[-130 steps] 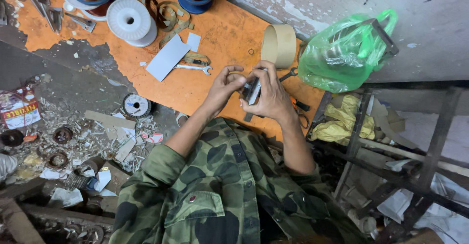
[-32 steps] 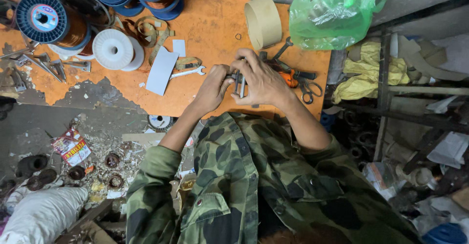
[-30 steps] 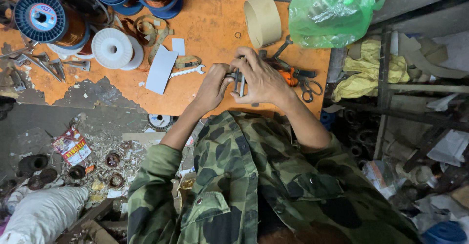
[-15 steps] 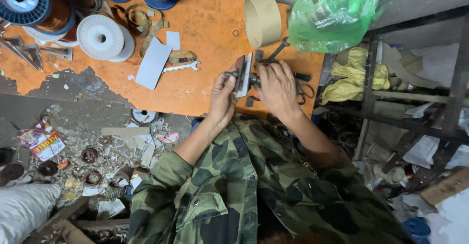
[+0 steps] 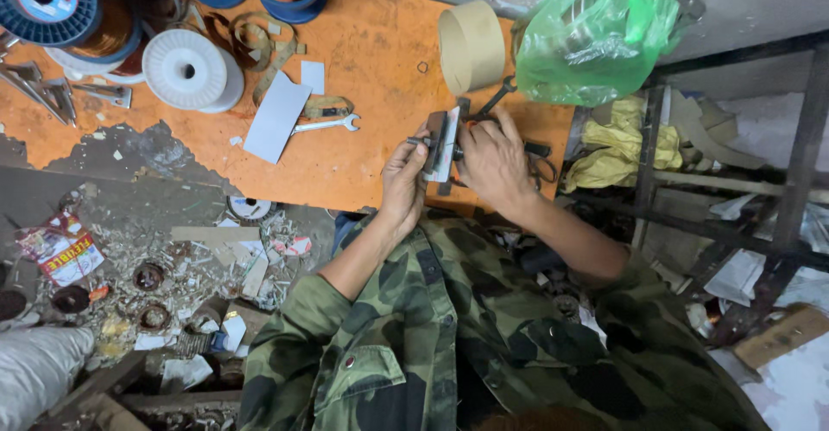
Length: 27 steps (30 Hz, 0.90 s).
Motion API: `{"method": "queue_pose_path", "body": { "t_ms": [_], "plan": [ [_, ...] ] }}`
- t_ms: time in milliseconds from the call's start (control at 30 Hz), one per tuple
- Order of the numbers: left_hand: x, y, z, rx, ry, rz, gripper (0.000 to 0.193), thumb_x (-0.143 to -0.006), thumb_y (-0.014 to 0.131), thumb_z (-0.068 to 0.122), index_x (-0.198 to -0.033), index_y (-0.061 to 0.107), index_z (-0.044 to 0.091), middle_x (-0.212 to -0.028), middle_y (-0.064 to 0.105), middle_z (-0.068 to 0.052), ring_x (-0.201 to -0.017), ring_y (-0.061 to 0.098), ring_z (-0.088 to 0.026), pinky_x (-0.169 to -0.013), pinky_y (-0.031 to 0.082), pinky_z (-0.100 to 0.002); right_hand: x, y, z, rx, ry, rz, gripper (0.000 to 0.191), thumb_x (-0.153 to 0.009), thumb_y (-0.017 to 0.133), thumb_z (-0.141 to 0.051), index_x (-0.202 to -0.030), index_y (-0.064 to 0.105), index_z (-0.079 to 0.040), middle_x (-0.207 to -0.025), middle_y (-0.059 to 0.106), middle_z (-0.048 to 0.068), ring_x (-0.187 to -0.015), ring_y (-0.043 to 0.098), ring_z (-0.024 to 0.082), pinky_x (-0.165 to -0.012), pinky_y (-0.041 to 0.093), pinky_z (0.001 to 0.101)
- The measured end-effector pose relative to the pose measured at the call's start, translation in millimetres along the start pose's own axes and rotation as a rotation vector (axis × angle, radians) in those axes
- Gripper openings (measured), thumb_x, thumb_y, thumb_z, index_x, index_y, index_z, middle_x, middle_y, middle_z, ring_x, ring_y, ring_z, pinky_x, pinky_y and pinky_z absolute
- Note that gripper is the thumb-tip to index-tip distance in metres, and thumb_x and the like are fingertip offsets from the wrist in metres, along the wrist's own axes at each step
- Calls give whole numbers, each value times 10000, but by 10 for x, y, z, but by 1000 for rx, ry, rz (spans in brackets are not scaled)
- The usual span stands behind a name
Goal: The person assembles a small coil-winding jig from metal plates and a bolt, then uses a hand crank to wind copper wire onto a cylindrical former. After winding, the person removes the coil and inspects it.
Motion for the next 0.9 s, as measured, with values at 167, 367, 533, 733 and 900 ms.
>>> {"method": "queue_pose_path", "body": {
  "t_ms": [167,367,533,733,900],
  "plan": [
    [-36,-86,-35,-24,24,1,98,-1038,664,143,-1075,693,58,-1379,638,-53,-1311,555,-152,-1132,436,-325,75,683,298,-136,176,-610,274,-776,747,-258,-906,708,-20,-914,707,234,-950,689,409,-850,536,523],
    [-108,-71,-128,-6,-17,-78,193,-1074,623,183,-1210,694,67,-1224,683,-65,-1138,640,-169,-1001,508,-341,89,837,539,-447,24,-573,543,-785,807,-411,-1130,653,-20,-1002,719,239,-880,679,416,-743,528,520],
    [-77,18,-55,1,2,-85,218,-1066,623,172,-1250,665,62,-1287,679,-42,-1172,635,-145,-1041,510,-325,535,797,1706,-755,281,-56,253,-1023,577,-60,-1262,656,-37,-1187,730,172,-1095,712,331,-966,559,433],
    [-34,156,-12,-18,-18,-131,249,-1051,613,193,-1260,658,65,-1333,671,-43,-1207,626,-143,-1047,497,-308,1409,1440,1873,-150,408,-87,430,-686,656,1,-1115,639,10,-1119,671,282,-1102,602,488,-930,448,556],
    [-66,65,-58,-7,-22,-126,282,-1061,622,189,-1307,642,53,-1326,665,-47,-1225,633,-153,-1084,511,-324,1591,1567,1783,-205,578,-346,360,-836,641,-57,-1195,654,-48,-1186,689,221,-1186,612,418,-1065,379,594]
  ]
}}
Point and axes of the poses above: each hand's wrist, its own x-axis away from the middle knuckle, its own y-axis out of the palm, z = x × y, the point moved 10 cm from there along -x, towards the middle knuckle
